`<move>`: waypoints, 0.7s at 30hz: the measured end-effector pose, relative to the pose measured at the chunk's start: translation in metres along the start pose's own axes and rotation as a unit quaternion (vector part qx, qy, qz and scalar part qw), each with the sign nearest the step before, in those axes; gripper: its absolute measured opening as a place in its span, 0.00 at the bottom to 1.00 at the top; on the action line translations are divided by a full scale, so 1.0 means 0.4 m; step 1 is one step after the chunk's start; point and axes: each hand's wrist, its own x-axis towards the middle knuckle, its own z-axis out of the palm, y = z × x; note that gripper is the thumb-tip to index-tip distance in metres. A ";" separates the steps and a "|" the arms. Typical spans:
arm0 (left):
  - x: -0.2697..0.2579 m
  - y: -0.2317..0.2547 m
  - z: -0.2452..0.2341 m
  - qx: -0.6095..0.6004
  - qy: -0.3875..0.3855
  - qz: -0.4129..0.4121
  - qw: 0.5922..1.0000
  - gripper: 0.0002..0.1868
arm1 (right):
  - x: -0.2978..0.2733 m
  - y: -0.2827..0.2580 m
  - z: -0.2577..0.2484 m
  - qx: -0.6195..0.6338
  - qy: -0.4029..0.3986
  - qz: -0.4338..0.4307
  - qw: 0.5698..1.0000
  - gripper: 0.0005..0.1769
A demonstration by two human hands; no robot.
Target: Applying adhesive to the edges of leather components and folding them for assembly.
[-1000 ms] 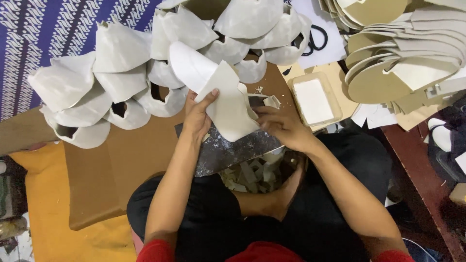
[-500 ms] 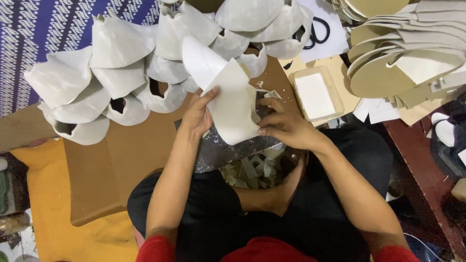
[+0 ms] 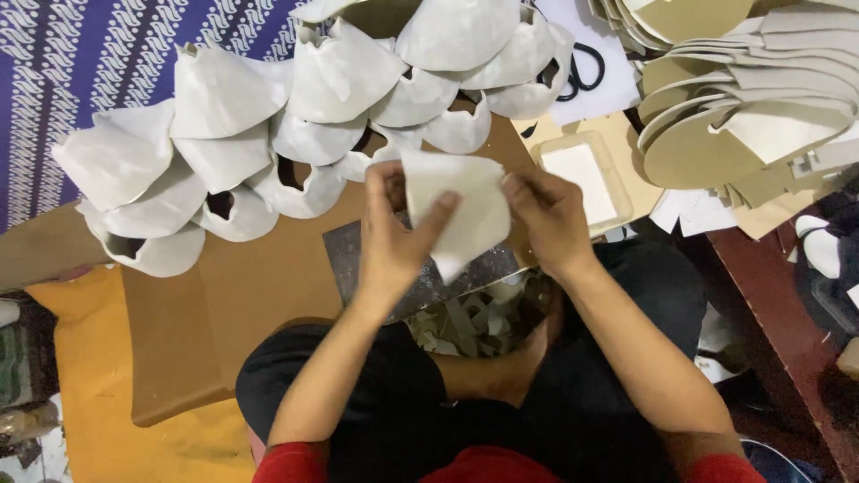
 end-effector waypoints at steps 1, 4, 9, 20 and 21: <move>0.001 0.001 0.007 0.001 0.002 0.001 1.000 0.31 | -0.007 -0.030 0.013 0.001 -0.001 -0.001 1.000 0.10; 0.002 -0.006 0.017 0.025 0.068 -0.049 0.996 0.38 | -0.025 -0.094 0.037 -0.044 -0.013 -0.025 0.999 0.11; 0.031 -0.056 0.000 0.013 0.036 -0.080 0.996 0.22 | -0.018 -0.112 0.031 -0.066 -0.026 -0.011 0.997 0.14; 0.052 -0.089 0.031 -0.014 0.033 -0.110 0.993 0.29 | -0.007 -0.064 0.037 0.005 0.039 0.063 0.997 0.12; 0.053 -0.096 0.034 -0.019 0.041 -0.089 0.995 0.25 | -0.009 -0.068 0.038 0.004 0.035 0.071 0.997 0.13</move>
